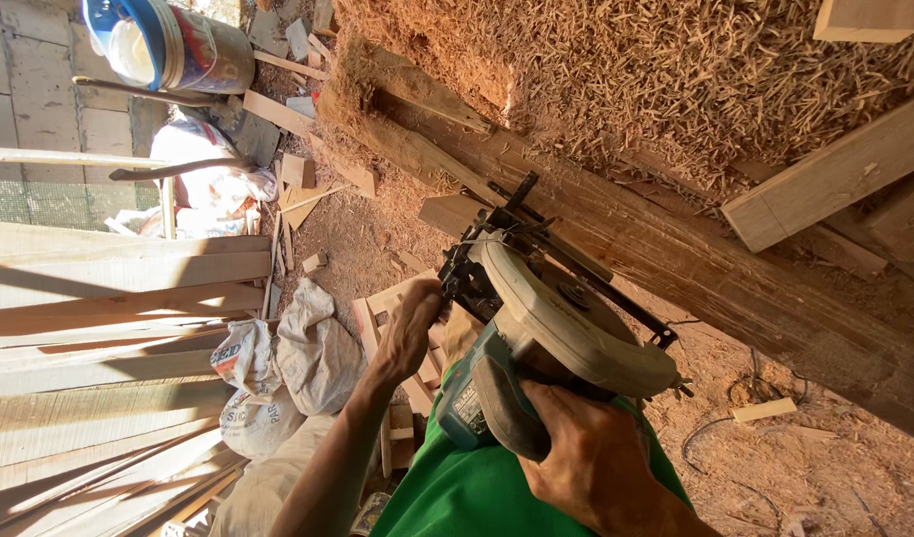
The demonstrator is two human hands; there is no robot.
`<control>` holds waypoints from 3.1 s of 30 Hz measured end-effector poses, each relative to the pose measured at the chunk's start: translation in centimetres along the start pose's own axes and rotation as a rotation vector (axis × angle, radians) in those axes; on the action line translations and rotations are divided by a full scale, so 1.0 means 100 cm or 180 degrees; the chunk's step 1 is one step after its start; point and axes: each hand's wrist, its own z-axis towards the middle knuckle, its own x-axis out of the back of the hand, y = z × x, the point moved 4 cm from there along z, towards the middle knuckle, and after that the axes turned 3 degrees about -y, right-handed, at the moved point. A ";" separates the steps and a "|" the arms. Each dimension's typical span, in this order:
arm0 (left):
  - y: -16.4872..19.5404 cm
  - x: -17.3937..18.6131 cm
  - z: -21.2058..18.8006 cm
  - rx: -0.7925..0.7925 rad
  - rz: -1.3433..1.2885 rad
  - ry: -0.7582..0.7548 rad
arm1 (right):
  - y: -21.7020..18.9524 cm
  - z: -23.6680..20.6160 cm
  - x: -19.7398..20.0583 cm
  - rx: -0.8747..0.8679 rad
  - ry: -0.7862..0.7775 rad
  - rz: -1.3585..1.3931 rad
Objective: The person marks a wood block with an L-square, then uses a circular saw to cut pieces of wood resting on a wooden beam, making repeated cuts and repositioning the timber between cuts.
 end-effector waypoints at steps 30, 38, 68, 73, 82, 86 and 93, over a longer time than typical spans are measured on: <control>-0.016 -0.013 0.001 -0.0095 0.0067 -0.0026 | 0.006 -0.006 -0.004 0.0093 0.0128 -0.0077; -0.015 -0.006 0.015 0.0861 0.1041 0.0310 | -0.003 -0.002 -0.001 0.0020 0.0098 -0.0077; -0.028 -0.002 0.029 0.0650 -0.0225 0.0323 | 0.001 0.031 0.007 0.0005 -0.0498 0.0334; -0.026 -0.012 0.027 0.0485 -0.0053 0.0803 | -0.002 0.040 0.009 0.0031 -0.0570 0.0106; -0.028 -0.003 0.032 0.0735 -0.0105 0.0980 | -0.008 0.051 0.001 0.0133 -0.0615 0.0086; -0.039 -0.001 0.029 0.0672 -0.0289 0.0902 | -0.016 0.053 -0.004 0.0116 -0.0828 0.0252; -0.051 0.001 0.029 0.0638 -0.0212 0.1046 | -0.017 0.052 -0.008 0.0004 -0.0890 0.0199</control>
